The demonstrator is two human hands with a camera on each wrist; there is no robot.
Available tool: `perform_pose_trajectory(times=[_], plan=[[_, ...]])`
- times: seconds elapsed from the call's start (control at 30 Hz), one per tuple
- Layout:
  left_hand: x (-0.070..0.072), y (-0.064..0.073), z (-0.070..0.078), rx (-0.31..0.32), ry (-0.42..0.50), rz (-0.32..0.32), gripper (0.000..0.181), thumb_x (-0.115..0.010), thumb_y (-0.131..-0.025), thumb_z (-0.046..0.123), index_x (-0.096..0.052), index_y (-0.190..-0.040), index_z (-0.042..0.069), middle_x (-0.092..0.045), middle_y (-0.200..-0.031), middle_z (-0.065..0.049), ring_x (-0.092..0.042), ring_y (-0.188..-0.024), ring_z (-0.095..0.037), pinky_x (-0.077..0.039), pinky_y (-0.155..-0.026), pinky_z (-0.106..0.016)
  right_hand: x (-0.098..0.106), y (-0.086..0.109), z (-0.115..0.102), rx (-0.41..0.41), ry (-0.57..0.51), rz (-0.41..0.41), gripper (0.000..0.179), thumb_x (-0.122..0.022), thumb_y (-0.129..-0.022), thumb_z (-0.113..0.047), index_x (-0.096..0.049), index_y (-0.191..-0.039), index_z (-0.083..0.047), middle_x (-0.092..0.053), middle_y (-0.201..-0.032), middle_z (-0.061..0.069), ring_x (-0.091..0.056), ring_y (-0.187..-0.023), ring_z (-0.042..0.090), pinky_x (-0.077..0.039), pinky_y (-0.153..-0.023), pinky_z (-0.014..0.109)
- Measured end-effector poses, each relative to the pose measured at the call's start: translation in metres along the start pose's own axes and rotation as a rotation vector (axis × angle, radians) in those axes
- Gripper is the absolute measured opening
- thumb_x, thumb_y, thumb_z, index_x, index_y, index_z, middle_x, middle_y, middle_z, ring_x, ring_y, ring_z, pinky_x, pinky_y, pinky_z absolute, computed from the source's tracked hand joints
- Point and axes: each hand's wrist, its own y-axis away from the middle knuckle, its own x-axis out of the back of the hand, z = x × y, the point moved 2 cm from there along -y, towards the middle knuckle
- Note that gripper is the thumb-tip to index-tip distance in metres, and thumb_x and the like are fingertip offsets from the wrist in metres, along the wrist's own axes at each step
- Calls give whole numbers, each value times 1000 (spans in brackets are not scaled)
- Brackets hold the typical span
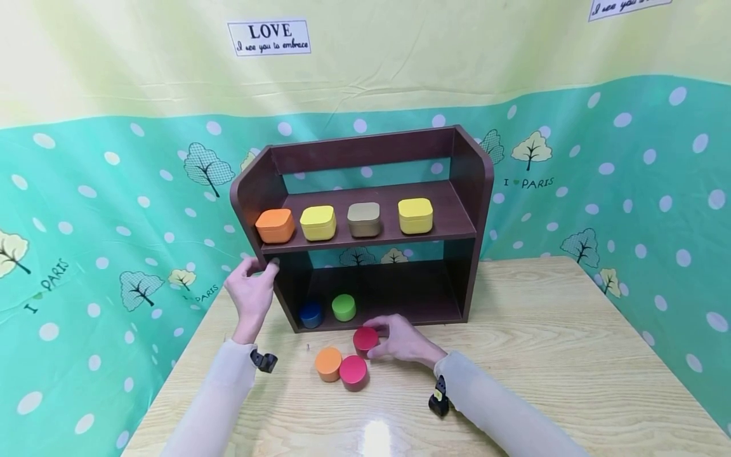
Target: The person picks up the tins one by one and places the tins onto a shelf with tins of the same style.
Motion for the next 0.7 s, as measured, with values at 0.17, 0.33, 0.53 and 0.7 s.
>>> perform_pose_trajectory(times=[0.17,0.33,0.53,0.7], plan=[[0,-1,0,3,15,-9,12,-81,-88,7,-77,-87,-4,-77,-89,-25,-59,-75,1,-51,-81,-44,1,0,-1,4,-4,-3,64,-92,-85,-14,-69,-144,-6,-71,-143,15,-64,-134,36,-49,-118,60],[0,-1,1,7,19,-13,12,-81,-88,8,-77,-87,-4,-77,-89,-25,-59,-76,1,-50,-80,-37,1,0,-1,7,-7,2,63,-93,-85,-15,-69,-143,-7,-71,-143,14,-64,-134,36,-50,-118,59],[0,-1,1,-5,14,-9,13,-81,-88,8,-76,-86,-4,-77,-88,-25,-59,-75,2,-44,-76,-20,4,1,-3,9,-3,14,63,-93,-85,-15,-70,-143,-8,-71,-142,13,-64,-133,35,-51,-117,58],[0,0,2,-6,12,-5,13,-81,-87,8,-76,-85,-4,-77,-87,-25,-59,-75,2,-45,-76,-23,8,3,-5,15,9,19,62,-93,-85,-15,-70,-143,-7,-72,-141,14,-67,-130,34,-53,-115,56]])
